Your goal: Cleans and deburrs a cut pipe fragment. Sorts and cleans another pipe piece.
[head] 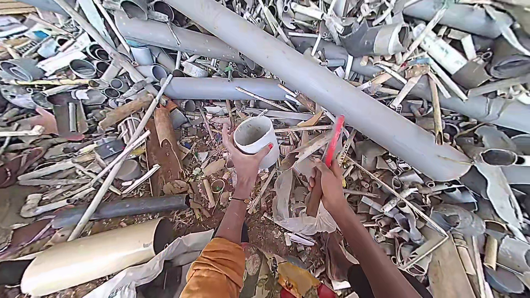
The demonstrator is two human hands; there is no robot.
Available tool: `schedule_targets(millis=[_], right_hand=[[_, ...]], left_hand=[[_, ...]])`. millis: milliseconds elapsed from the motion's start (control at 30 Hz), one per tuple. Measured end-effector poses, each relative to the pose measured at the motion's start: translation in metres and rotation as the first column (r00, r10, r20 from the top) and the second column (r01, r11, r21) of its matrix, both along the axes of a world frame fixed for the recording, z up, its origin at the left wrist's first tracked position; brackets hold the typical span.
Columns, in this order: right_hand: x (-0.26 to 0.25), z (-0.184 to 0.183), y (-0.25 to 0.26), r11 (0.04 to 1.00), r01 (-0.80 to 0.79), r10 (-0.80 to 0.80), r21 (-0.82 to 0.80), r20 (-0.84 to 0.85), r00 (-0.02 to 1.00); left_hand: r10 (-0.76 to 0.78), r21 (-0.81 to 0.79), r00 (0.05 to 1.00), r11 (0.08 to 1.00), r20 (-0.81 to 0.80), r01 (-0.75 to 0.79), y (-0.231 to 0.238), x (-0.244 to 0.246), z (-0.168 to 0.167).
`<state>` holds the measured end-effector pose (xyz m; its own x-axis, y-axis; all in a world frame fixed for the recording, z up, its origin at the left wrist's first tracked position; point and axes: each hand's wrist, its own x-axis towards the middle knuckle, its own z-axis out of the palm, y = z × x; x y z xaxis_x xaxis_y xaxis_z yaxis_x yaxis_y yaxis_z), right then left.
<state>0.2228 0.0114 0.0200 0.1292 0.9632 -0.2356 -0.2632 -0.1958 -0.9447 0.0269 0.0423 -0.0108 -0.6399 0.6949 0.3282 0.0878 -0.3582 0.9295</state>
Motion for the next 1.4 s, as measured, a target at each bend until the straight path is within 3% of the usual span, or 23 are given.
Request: schedule_targets(millis=[33, 67, 100, 133, 167, 200, 233, 333, 400, 467, 533, 633, 733, 833, 1033, 1167, 1300, 1333, 1400], right_hand=[[0.0, -0.004, 0.0, 0.994, 0.108, -0.107, 0.023, -0.044, 0.993], [-0.002, -0.012, -0.007, 0.994, 0.107, -0.106, 0.038, -0.048, 0.993], [-0.005, -0.021, -0.019, 0.999, -0.021, 0.022, 0.031, -0.019, 1.0], [-0.009, -0.028, -0.03, 0.966, -0.256, 0.256, -0.019, 0.002, 0.967], [-0.013, -0.03, -0.035, 0.855, -0.512, 0.512, -0.088, -0.015, 0.859], [-0.02, -0.027, -0.035, 0.752, -0.646, 0.647, -0.129, -0.037, 0.761], [-0.026, -0.02, -0.033, 0.739, -0.654, 0.657, -0.162, -0.043, 0.753], [-0.019, -0.008, -0.017, 0.891, -0.41, 0.402, -0.196, -0.079, 0.912], [-0.004, -0.008, -0.002, 0.953, -0.205, 0.181, -0.222, -0.123, 0.976], [0.007, -0.008, 0.003, 0.943, -0.14, 0.09, -0.303, -0.171, 0.981], [0.01, -0.001, -0.002, 0.922, -0.206, 0.161, -0.328, -0.157, 0.974], [0.011, 0.014, -0.025, 0.897, -0.384, 0.388, -0.22, -0.027, 0.921], [0.004, 0.022, -0.057, 0.863, -0.503, 0.496, -0.042, 0.257, 0.829], [-0.001, 0.013, -0.089, 0.824, -0.554, 0.456, 0.117, 0.443, 0.772], [-0.006, -0.004, -0.128, 0.589, -0.785, 0.374, 0.191, 0.797, 0.475], [-0.011, -0.013, -0.123, 0.622, -0.772, 0.33, 0.129, 0.851, 0.408], [-0.02, -0.014, -0.113, 0.671, -0.721, 0.171, 0.173, 0.911, 0.377], [-0.023, -0.014, -0.114, 0.674, -0.727, 0.243, 0.134, 0.889, 0.389], [-0.03, -0.008, -0.117, 0.618, -0.782, 0.613, -0.081, 0.673, 0.414]], left_hand=[[-0.007, -0.001, 1.0, 1.0, 0.018, 0.007, 0.0, -0.001, 0.0], [-0.014, -0.01, 1.0, 1.0, 0.028, 0.014, -0.001, -0.001, 0.0], [-0.025, -0.024, 0.999, 0.999, 0.039, 0.026, -0.002, 0.001, 0.0], [-0.043, -0.04, 0.998, 0.998, 0.049, 0.045, -0.004, 0.002, 0.001], [-0.057, -0.053, 0.997, 0.997, 0.046, 0.059, -0.005, 0.003, 0.001], [-0.052, -0.057, 0.998, 0.997, 0.037, 0.054, -0.005, 0.001, 0.002], [-0.049, -0.05, 0.997, 0.997, 0.055, 0.052, -0.005, -0.003, 0.002], [-0.097, -0.015, 0.923, 0.994, 0.373, 0.11, -0.011, -0.02, -0.002], [-0.178, 0.028, 0.765, 0.978, 0.618, 0.205, -0.014, -0.026, 0.006], [-0.288, 0.126, 0.622, 0.948, 0.728, 0.292, -0.022, -0.034, 0.01], [-0.432, 0.27, 0.504, 0.892, 0.748, 0.363, -0.026, -0.04, 0.009], [-0.535, 0.402, 0.367, 0.833, 0.761, 0.381, -0.023, -0.042, 0.003], [-0.401, 0.357, 0.294, 0.914, 0.867, 0.195, -0.028, -0.042, 0.005], [-0.266, 0.268, 0.188, 0.963, 0.945, 0.017, -0.031, -0.05, 0.011], [-0.288, 0.303, 0.171, 0.95, 0.942, -0.071, -0.035, -0.063, 0.014], [-0.308, 0.323, 0.182, 0.945, 0.934, -0.059, -0.033, -0.057, 0.01], [-0.332, 0.344, 0.189, 0.938, 0.924, -0.036, -0.029, -0.048, 0.006], [-0.334, 0.346, 0.194, 0.938, 0.922, -0.029, -0.029, -0.045, 0.005], [-0.291, 0.309, 0.279, 0.951, 0.915, -0.022, -0.03, -0.04, 0.001]])
